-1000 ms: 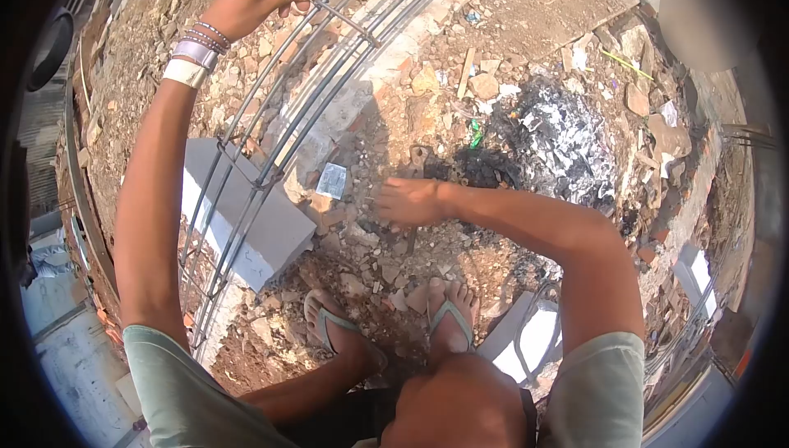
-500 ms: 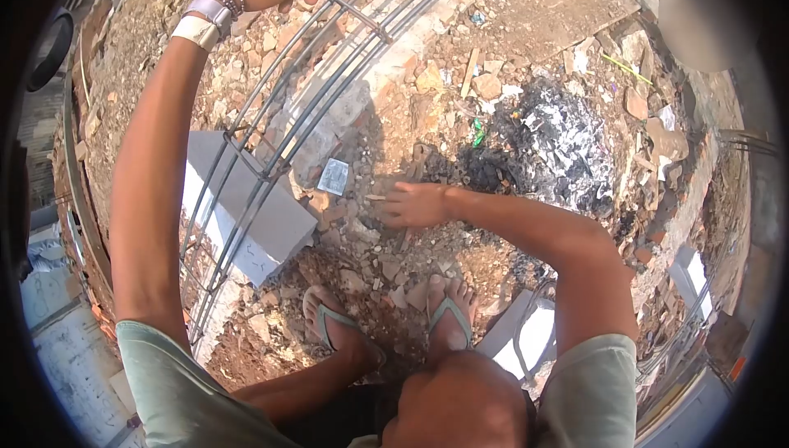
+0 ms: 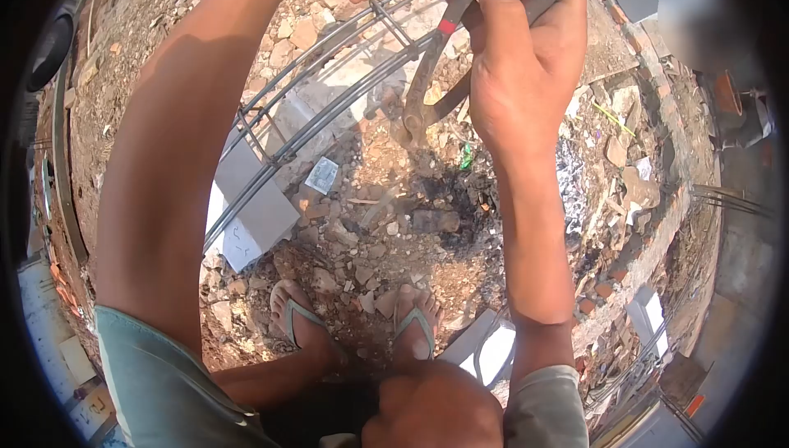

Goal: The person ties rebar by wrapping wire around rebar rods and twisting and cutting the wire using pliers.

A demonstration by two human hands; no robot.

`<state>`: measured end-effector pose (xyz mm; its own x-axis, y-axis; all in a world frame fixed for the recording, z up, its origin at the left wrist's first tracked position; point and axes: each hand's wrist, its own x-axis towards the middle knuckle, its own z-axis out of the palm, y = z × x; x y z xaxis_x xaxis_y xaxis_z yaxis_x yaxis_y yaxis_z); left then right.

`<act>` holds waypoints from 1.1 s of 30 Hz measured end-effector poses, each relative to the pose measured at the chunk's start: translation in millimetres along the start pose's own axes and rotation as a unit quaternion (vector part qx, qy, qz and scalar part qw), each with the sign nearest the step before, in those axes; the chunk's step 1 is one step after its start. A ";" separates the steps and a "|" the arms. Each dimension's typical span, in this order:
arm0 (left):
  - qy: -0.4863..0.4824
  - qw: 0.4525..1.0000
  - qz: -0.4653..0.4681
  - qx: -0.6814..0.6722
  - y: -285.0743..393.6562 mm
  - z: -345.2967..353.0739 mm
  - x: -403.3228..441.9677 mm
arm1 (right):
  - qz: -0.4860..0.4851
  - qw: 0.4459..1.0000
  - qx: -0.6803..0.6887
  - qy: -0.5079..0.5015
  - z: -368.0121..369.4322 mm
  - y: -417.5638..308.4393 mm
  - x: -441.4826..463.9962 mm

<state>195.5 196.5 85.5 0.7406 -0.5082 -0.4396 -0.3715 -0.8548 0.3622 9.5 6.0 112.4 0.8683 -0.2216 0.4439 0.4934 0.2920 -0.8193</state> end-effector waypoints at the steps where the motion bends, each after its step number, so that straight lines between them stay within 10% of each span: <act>1: 0.001 1.000 0.002 -0.005 -0.3 -0.2 -0.2 | -0.016 1.000 -0.007 0.023 2.3 -1.4 20.6; 5: 0.018 0.999 0.016 -0.031 -2.3 -2.3 -2.5 | 0.083 0.994 -0.065 0.023 -11.1 56.9 99.9; 7: 0.029 0.998 0.025 -0.049 -5.7 -1.9 -3.1 | 0.076 0.865 -0.495 -0.033 -9.5 50.4 107.3; 9: 0.036 0.997 0.034 -0.063 -10.5 -1.9 -5.1 | 0.159 0.967 -0.190 0.068 13.1 71.7 116.4; 33: 0.247 0.917 0.120 -0.289 -41.9 12.3 -27.3 | 0.289 0.917 -0.070 -0.267 56.2 162.5 195.0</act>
<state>184.0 244.8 72.2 0.8929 -0.4424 0.0844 -0.3037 -0.4530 0.8382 262.0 62.5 86.2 0.9026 0.4304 0.0037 -0.0371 0.0863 -0.9956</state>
